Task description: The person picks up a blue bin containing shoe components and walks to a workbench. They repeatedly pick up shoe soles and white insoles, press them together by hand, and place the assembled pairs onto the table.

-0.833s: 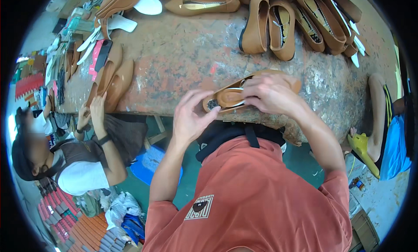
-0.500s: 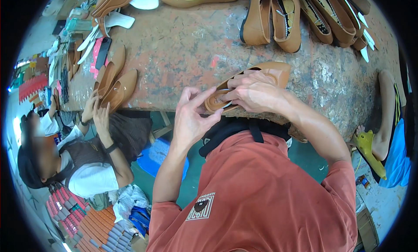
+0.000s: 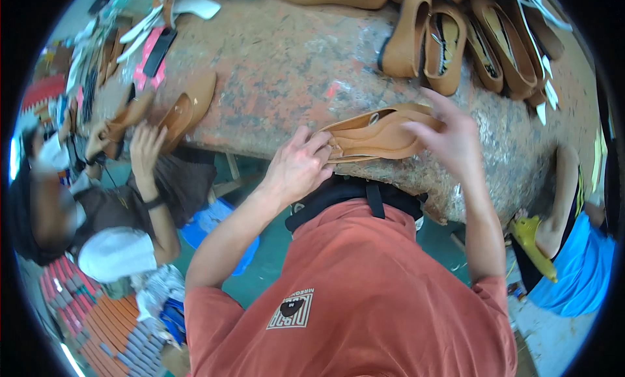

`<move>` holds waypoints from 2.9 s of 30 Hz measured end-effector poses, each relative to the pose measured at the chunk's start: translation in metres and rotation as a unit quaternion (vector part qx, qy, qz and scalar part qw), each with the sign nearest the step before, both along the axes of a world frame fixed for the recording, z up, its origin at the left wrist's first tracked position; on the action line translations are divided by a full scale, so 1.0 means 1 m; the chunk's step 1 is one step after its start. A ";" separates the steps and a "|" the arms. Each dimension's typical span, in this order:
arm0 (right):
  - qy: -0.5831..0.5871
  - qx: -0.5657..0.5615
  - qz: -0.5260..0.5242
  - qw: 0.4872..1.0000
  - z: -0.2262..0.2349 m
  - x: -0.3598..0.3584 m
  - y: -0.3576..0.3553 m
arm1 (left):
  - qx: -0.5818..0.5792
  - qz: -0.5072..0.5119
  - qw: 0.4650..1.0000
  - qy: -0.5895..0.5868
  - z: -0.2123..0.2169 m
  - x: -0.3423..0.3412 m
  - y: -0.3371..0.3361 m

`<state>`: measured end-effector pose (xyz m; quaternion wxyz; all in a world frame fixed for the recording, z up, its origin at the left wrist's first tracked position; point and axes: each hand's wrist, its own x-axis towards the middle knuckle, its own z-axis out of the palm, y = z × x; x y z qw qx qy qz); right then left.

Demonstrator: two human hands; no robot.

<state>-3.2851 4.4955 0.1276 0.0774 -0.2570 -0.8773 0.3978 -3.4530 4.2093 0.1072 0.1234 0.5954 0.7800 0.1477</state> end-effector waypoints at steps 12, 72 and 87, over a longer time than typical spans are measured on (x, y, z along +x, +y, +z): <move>-0.121 0.214 -0.004 0.969 -0.021 -0.006 -0.083 | -0.065 -0.040 0.996 0.055 0.010 0.002 0.008; -0.063 0.278 0.351 0.892 -0.034 -0.084 -0.109 | 0.244 0.085 0.808 -0.530 -0.056 -0.042 0.012; -0.009 0.206 -0.374 0.904 0.009 0.191 0.275 | 0.239 0.428 0.852 0.183 -0.037 -0.210 -0.062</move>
